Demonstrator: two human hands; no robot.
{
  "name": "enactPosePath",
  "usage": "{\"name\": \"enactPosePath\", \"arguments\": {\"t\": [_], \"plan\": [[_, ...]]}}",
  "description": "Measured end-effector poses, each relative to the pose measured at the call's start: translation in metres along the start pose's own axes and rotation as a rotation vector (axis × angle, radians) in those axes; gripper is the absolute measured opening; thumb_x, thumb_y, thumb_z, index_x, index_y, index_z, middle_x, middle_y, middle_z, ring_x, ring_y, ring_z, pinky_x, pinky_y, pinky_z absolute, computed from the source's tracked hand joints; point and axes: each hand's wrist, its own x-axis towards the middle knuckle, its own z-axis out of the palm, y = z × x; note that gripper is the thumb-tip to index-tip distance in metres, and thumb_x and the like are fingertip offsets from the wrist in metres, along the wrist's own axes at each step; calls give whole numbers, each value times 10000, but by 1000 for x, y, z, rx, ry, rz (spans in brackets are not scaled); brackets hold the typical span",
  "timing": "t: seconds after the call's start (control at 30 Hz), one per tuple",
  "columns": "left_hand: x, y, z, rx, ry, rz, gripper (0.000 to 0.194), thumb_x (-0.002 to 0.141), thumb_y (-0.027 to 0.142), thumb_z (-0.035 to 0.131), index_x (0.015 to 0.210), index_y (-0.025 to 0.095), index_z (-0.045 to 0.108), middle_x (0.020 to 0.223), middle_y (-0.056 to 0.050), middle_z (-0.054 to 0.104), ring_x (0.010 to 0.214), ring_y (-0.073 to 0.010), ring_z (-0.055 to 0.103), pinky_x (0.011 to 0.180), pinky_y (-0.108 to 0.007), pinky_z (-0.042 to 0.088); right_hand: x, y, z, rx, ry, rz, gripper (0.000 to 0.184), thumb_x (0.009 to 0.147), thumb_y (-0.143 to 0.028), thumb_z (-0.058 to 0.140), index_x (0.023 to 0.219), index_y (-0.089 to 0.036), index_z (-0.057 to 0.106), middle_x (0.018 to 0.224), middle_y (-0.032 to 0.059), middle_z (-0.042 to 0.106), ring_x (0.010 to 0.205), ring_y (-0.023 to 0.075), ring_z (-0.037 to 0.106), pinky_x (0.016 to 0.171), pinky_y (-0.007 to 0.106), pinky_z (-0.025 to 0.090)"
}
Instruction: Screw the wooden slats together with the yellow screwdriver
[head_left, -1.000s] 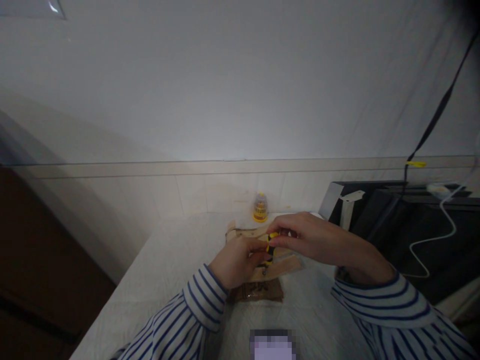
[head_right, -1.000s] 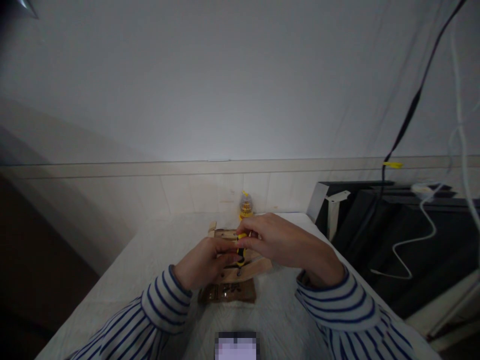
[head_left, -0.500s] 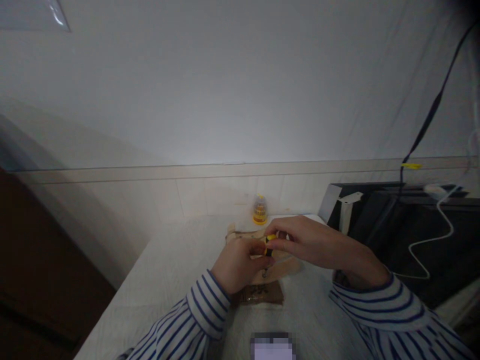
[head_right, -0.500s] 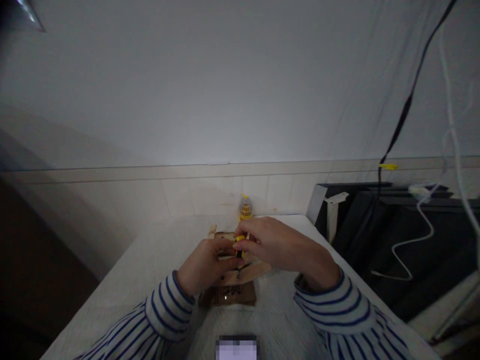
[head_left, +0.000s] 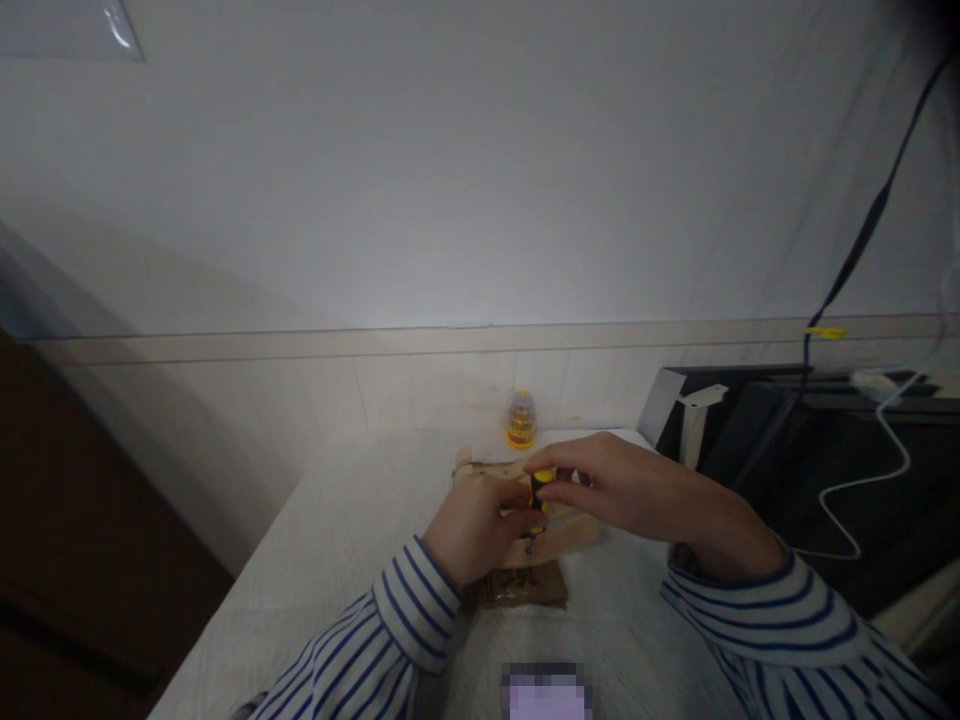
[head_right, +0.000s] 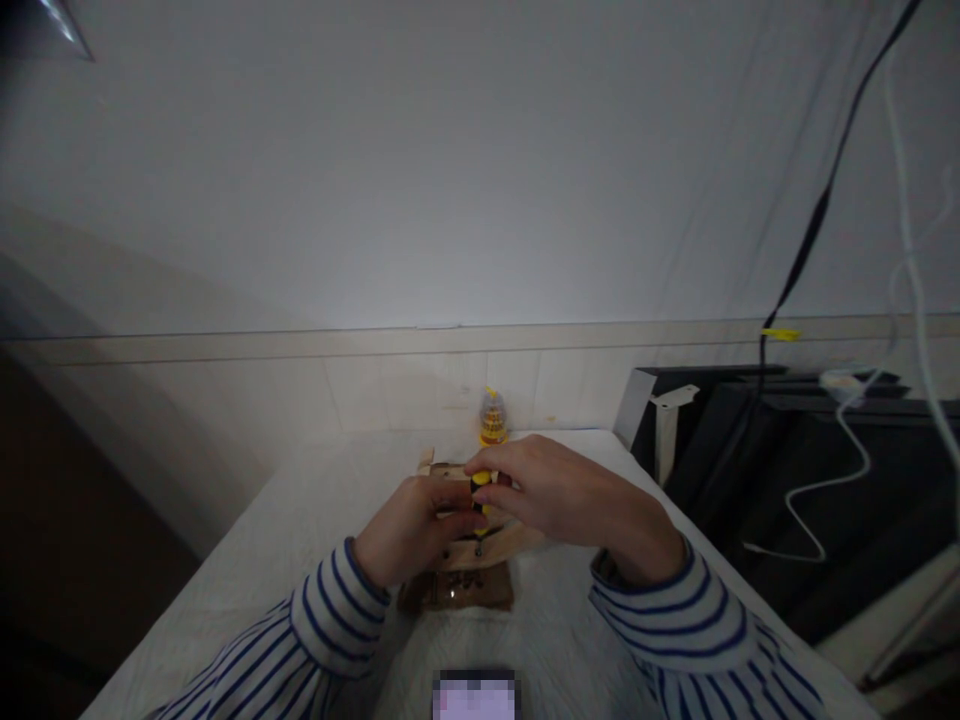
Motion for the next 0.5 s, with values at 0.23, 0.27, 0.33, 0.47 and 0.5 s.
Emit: {"name": "enactPosePath", "arguments": {"t": [0.23, 0.27, 0.33, 0.47, 0.5], "plan": [[0, 1, -1, 27, -20, 51, 116, 837, 205, 539, 818, 174, 649, 812, -13, 667, 778, -158, 594, 717, -235, 414, 1, 3, 1, -77, 6, 50, 198, 846, -308, 517, 952, -194, 639, 773, 20, 653, 671, 142, 562, 574, 250, 367], [0, 1, -2, 31, -18, 61, 116, 839, 197, 534, 820, 172, 646, 823, -16, 668, 791, -161, 596, 730, -239, 415, 1, 3, 2, -89, 7, 51, 207, 847, -318, 516, 961, -194, 637, 769, 20, 650, 672, 144, 561, 574, 252, 365], [0, 1, -2, 35, -15, 76, 114, 840, 186, 531, 809, 165, 639, 837, -21, 668, 818, -166, 598, 754, -245, 417, 1, 3, 2, -104, 7, 54, 216, 850, -329, 513, 967, -194, 634, 763, 18, 644, 674, 146, 559, 573, 254, 361], [1, 2, -2, 18, -38, 107, 123, 842, 158, 521, 861, 167, 642, 923, -38, 668, 926, -180, 589, 828, -257, 412, 1, 3, 3, -129, 6, 60, 210, 849, -338, 512, 940, -189, 628, 732, 15, 628, 645, 143, 542, 555, 256, 347], [1, 3, -3, 9, -45, 113, 134, 845, 150, 514, 871, 170, 643, 962, -40, 666, 959, -182, 582, 848, -259, 408, 1, 3, 3, -132, 6, 60, 208, 848, -343, 513, 931, -188, 626, 728, 14, 625, 640, 143, 538, 552, 256, 344]]}}
